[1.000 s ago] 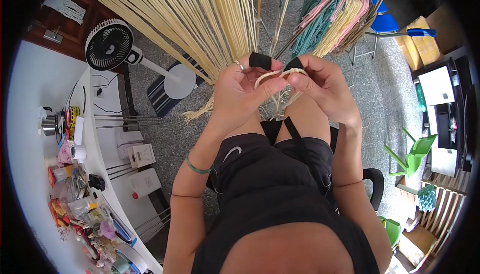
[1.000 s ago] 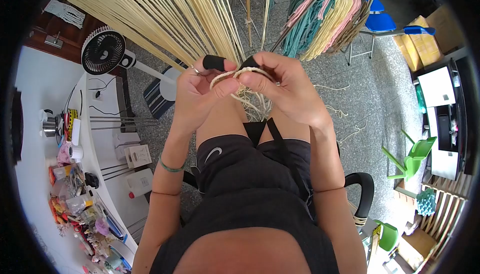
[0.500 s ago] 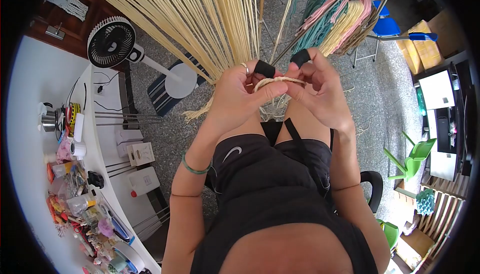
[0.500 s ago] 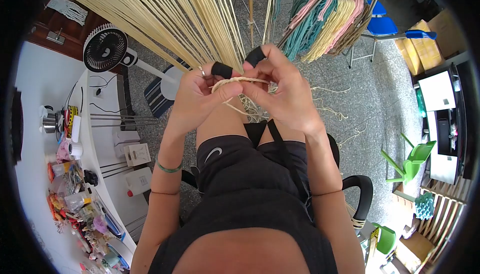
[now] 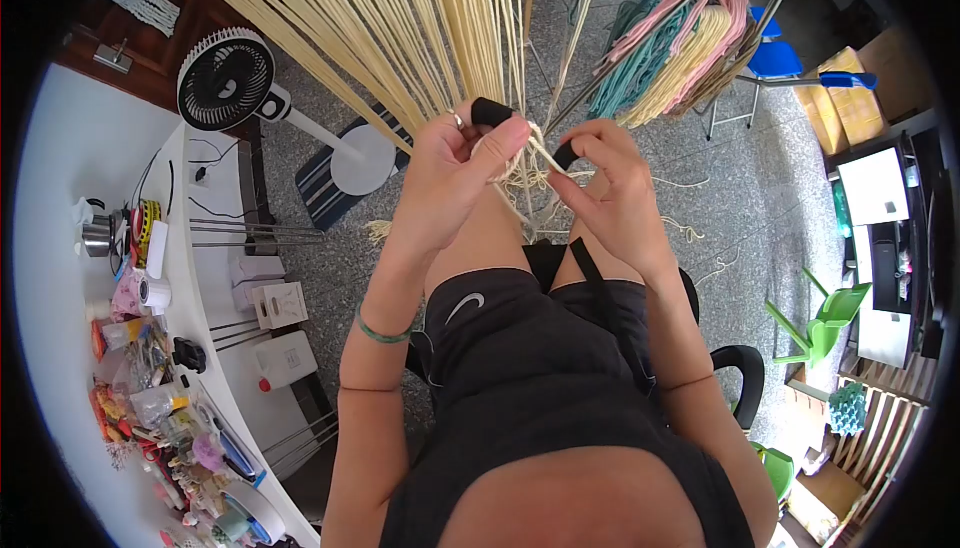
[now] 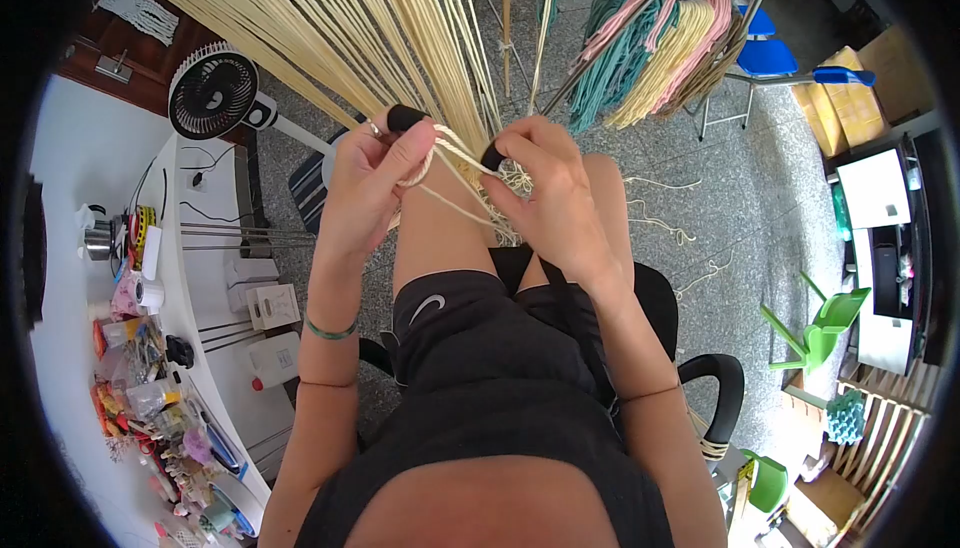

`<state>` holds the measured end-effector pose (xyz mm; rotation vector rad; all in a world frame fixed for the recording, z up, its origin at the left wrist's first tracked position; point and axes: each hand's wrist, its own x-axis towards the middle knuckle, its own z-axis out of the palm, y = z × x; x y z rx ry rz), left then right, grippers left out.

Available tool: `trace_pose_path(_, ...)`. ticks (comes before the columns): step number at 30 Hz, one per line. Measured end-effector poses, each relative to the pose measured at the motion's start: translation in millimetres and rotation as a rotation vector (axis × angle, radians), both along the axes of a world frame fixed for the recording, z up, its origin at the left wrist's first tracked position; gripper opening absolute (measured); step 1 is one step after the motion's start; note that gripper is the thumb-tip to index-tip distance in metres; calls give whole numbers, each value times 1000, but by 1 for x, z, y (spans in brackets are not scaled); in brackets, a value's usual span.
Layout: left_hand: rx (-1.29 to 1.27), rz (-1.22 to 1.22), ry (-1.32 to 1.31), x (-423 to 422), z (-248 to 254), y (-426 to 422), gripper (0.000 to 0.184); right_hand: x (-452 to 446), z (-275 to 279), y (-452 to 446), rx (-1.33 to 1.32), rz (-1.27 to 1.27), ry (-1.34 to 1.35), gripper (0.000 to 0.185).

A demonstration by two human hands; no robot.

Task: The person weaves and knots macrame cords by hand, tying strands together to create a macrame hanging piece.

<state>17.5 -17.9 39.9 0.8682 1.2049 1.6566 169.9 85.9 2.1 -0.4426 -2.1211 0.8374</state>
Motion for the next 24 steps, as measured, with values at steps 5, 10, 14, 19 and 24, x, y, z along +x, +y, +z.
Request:
trace_pose_path(5, 18, 78, 16, -2, 7, -3, 16, 22, -9, 9, -226, -112, -267, 16)
trace_pose_path(10, -89, -312, 57, 0, 13, -6, 18, 12, -2, 9, -671, 42, 164, 6)
trace_pose_path(14, -137, -310, 75, 11, 3, -1, 20, 8, 3, 4, -983, 414, 288, 13)
trace_pose_path(19, -138, -270, 144, 12, 0, 0, 24, 8, -4, 5, -1187, 618, 269, 13)
trace_pose_path(24, -161, -223, 252, 11, -2, 2, 25, 10, 4, 8, -946, 496, 164, 12)
